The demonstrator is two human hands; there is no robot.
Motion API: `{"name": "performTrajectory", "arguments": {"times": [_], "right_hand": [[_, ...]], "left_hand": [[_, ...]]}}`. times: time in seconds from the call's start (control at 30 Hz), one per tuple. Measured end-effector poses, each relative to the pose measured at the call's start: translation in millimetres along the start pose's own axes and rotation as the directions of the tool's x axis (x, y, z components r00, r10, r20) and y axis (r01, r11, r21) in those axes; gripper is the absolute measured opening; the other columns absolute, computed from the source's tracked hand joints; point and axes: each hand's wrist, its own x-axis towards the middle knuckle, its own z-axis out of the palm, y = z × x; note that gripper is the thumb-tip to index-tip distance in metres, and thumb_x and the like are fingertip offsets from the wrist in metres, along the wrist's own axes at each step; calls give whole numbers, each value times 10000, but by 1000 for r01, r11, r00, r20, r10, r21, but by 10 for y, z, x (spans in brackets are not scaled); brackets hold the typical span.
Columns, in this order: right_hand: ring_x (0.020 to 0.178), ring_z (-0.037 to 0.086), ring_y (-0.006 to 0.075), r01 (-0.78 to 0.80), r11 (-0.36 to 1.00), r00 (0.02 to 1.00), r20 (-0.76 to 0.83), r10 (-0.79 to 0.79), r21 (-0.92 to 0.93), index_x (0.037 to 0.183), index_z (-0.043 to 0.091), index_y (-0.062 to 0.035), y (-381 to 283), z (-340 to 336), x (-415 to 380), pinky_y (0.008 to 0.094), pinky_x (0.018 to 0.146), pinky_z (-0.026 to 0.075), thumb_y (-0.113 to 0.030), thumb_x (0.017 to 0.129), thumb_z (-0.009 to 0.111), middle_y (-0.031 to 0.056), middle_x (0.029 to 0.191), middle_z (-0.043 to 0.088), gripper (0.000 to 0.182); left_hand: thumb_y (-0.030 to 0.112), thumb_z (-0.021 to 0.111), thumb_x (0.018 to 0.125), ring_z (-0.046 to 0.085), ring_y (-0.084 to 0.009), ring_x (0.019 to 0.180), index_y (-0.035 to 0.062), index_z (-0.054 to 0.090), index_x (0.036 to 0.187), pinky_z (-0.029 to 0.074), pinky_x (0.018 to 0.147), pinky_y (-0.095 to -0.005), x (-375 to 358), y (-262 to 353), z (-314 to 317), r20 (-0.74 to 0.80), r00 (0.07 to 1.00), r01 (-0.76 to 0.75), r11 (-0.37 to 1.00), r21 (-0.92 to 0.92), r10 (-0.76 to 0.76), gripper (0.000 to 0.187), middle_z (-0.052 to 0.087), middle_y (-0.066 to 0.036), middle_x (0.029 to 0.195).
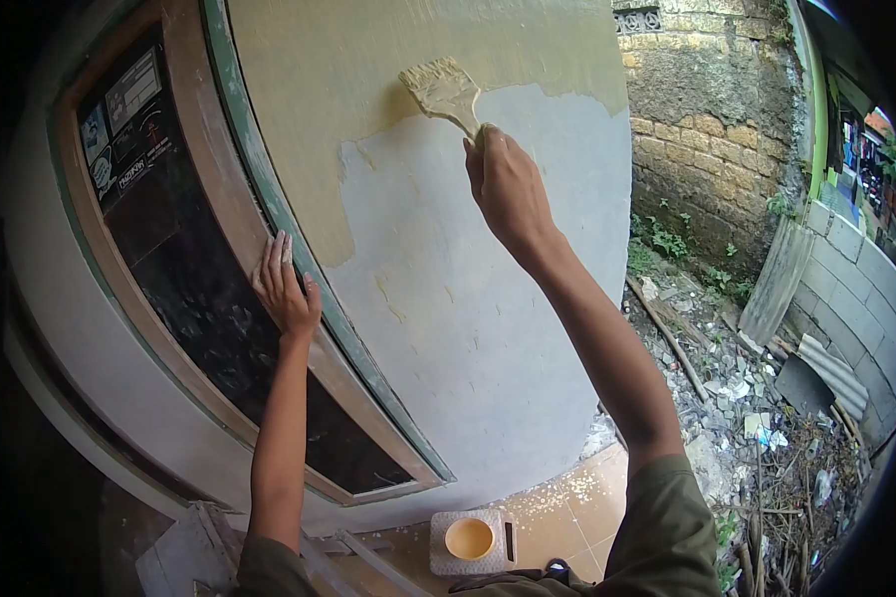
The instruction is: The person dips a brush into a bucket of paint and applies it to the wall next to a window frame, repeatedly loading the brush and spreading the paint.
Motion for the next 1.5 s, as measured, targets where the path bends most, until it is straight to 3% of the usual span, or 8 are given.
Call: {"name": "performTrajectory", "arguments": {"times": [0.27,0.47,0.93,1.07,1.23,1.5], "right_hand": [[691,562,427,-13,998,996,83,17,-54,966,484,56,-1,80,-341,494,632,449,-147,1004,506,252,820,581,208],[681,567,422,8,999,1000,27,-6,-44,981,484,60,-64,32,-225,488,621,456,-154,1006,508,251,829,585,217],[674,579,417,13,999,996,94,-8,-49,1045,499,67,-25,-48,-468,488,605,465,-124,983,543,241,831,586,205],[661,533,410,8,1000,999,-37,-9,-18,959,503,41,169,-186,-78,455,614,426,-94,972,570,222,775,565,151],[629,520,433,71,995,982,-173,-82,-69,887,499,39,464,-304,775,465,592,418,-162,995,549,241,714,551,234],[739,605,468,49,990,961,-265,-83,-133,806,544,31,603,-433,1903,519,668,470,-233,990,533,277,757,614,322]], "left_hand": [[294,366,943,474,-267,1330,45,543,1354,292,1064,-446,12,9,2,-28,1000,6,1000,2,-6,512,520,-85,1433],[300,368,942,471,-268,1333,40,540,1355,290,1062,-447,-2,0,5,-20,1000,7,1000,-14,-8,518,520,-87,1433],[297,374,941,481,-278,1325,34,550,1340,301,1054,-452,4,1,-13,-26,1000,3,1000,-15,-3,508,529,-94,1422],[294,371,941,479,-280,1328,32,549,1339,298,1058,-454,12,24,-39,-22,1000,1,1000,-18,-2,509,527,-99,1424],[288,364,943,471,-283,1335,26,549,1335,292,1066,-460,11,24,-35,-5,1000,11,1000,1,-11,507,520,-106,1430],[291,349,956,465,-289,1338,16,540,1337,291,1070,-464,14,41,-44,9,1000,11,1000,28,-11,507,517,-114,1429]]}}
